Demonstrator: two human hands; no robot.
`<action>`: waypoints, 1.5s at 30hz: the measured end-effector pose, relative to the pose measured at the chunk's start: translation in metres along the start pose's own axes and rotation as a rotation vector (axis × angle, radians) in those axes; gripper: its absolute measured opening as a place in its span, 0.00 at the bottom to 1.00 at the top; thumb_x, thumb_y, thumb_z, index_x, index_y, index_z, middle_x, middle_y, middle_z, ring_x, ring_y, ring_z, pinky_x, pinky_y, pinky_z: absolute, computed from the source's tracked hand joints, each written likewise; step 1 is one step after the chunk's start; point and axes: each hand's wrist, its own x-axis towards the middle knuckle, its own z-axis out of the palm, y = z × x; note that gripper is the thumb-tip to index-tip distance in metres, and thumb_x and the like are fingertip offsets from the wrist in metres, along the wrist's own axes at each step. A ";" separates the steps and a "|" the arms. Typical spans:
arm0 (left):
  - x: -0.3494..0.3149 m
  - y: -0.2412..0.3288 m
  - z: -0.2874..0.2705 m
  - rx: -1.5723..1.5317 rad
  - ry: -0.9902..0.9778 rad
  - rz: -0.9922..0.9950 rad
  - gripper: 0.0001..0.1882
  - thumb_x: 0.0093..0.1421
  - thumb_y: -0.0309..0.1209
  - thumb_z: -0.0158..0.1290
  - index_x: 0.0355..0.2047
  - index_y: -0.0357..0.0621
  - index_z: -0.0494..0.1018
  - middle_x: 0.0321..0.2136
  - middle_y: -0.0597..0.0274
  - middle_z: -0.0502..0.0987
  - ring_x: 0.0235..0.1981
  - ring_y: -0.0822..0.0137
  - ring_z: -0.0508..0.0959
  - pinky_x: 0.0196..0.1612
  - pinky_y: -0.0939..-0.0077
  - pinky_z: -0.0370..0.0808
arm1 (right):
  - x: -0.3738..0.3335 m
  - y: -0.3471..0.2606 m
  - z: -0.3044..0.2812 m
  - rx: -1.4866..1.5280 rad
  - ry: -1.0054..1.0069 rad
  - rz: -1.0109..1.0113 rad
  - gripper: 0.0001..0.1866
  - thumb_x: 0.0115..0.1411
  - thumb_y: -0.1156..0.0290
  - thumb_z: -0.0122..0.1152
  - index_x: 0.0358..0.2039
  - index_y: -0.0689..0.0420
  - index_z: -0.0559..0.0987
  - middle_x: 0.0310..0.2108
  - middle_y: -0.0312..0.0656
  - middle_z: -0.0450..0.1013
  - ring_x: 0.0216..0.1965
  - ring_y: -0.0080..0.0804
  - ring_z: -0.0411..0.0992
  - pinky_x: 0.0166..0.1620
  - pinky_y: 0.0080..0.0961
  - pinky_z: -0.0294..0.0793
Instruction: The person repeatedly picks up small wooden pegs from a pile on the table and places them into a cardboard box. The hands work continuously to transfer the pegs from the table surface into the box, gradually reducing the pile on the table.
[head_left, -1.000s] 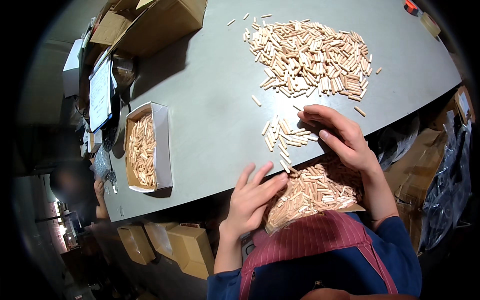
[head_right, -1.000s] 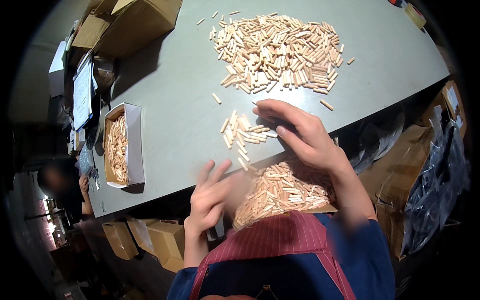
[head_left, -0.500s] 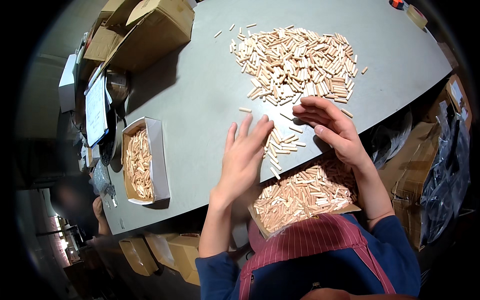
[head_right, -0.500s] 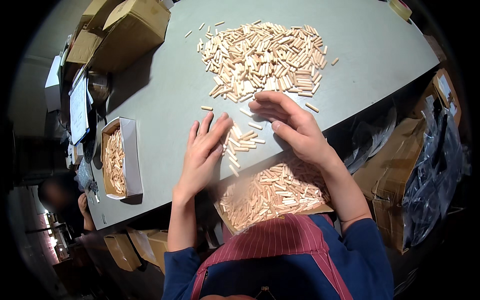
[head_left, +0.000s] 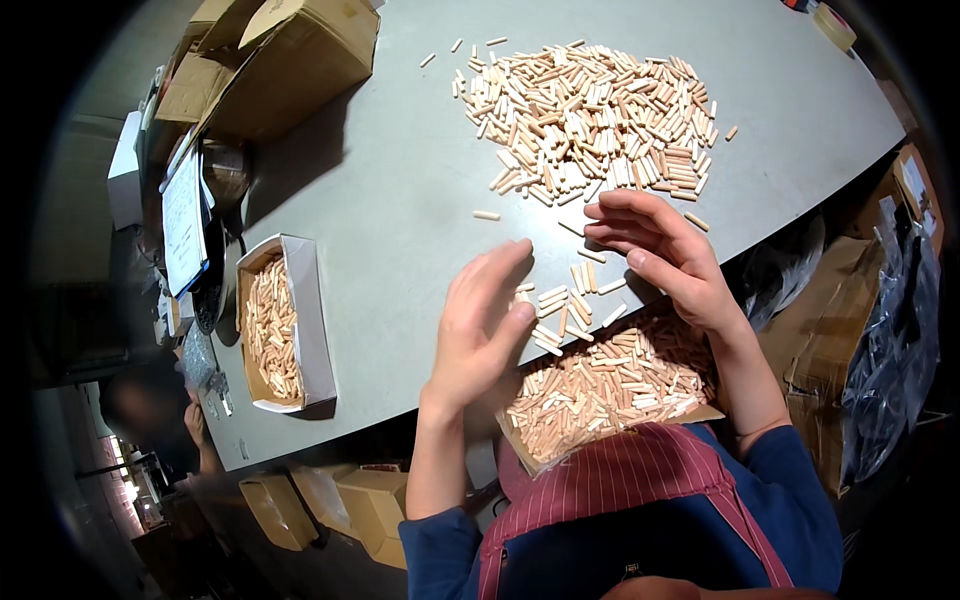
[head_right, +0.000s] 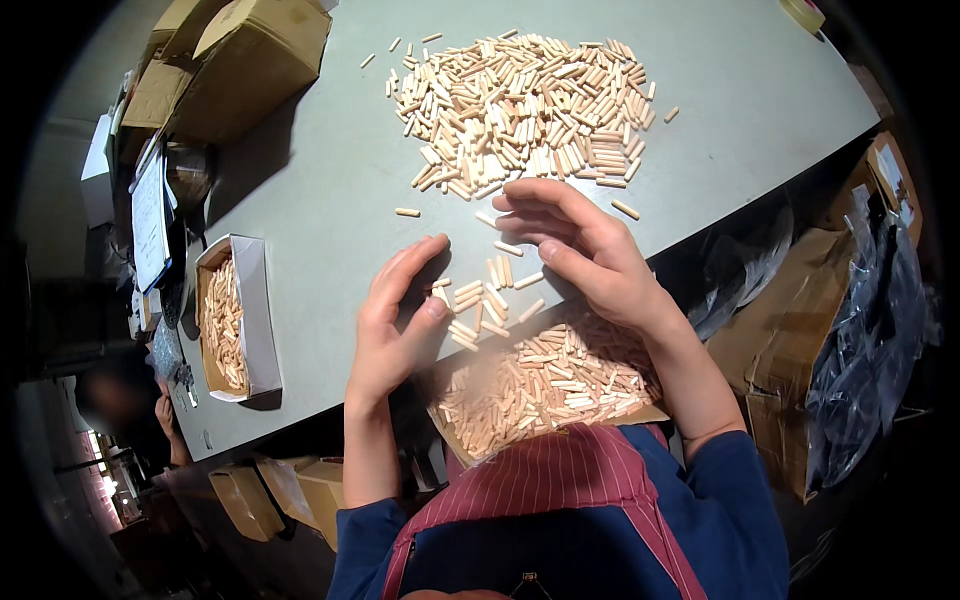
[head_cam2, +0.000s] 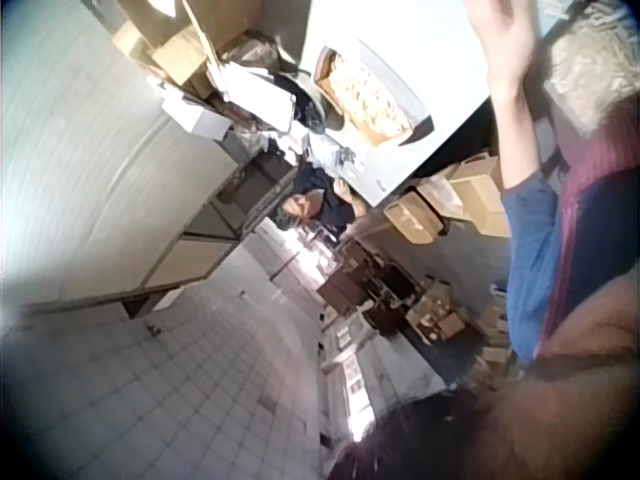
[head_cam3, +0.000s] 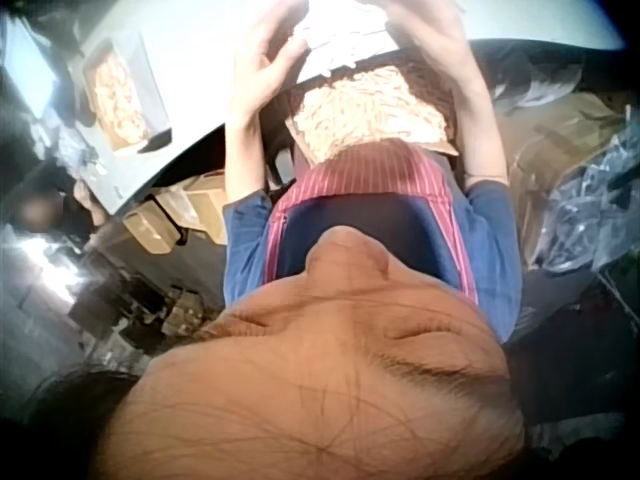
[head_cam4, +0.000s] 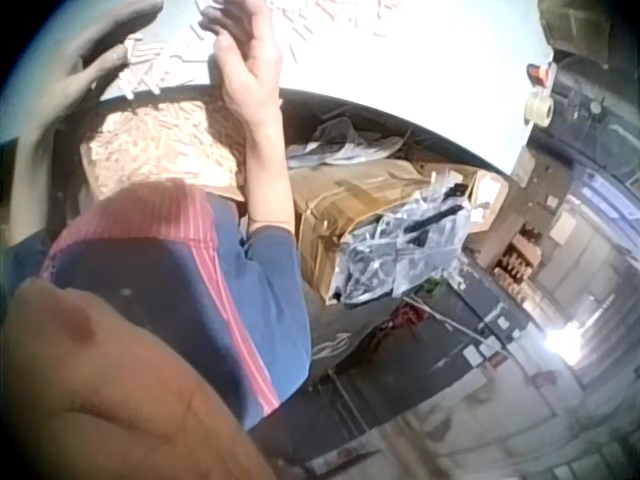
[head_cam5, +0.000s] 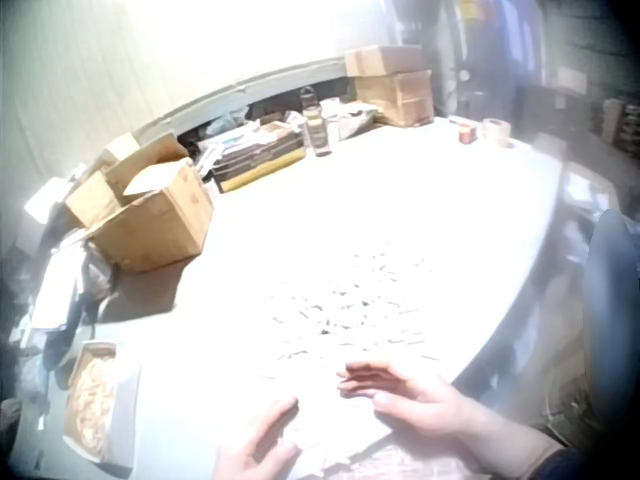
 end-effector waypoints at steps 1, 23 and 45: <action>0.001 0.003 0.000 0.102 -0.018 0.029 0.34 0.65 0.32 0.62 0.71 0.38 0.73 0.68 0.43 0.74 0.72 0.47 0.71 0.75 0.53 0.65 | 0.000 0.001 0.000 -0.005 0.002 -0.002 0.31 0.71 0.84 0.50 0.75 0.66 0.64 0.70 0.51 0.70 0.71 0.41 0.72 0.75 0.40 0.68; -0.015 0.009 0.013 0.111 0.171 0.041 0.17 0.59 0.29 0.63 0.48 0.40 0.82 0.65 0.44 0.75 0.75 0.37 0.65 0.74 0.43 0.63 | 0.000 0.002 0.002 -0.016 0.019 -0.003 0.32 0.71 0.86 0.51 0.75 0.66 0.65 0.70 0.50 0.71 0.70 0.39 0.73 0.74 0.39 0.69; -0.010 0.024 0.035 0.494 0.250 0.235 0.06 0.60 0.26 0.67 0.36 0.44 0.81 0.66 0.49 0.73 0.74 0.39 0.63 0.72 0.47 0.64 | 0.002 0.004 -0.001 -0.144 -0.009 -0.058 0.27 0.70 0.82 0.56 0.70 0.65 0.74 0.68 0.46 0.72 0.69 0.36 0.73 0.74 0.37 0.70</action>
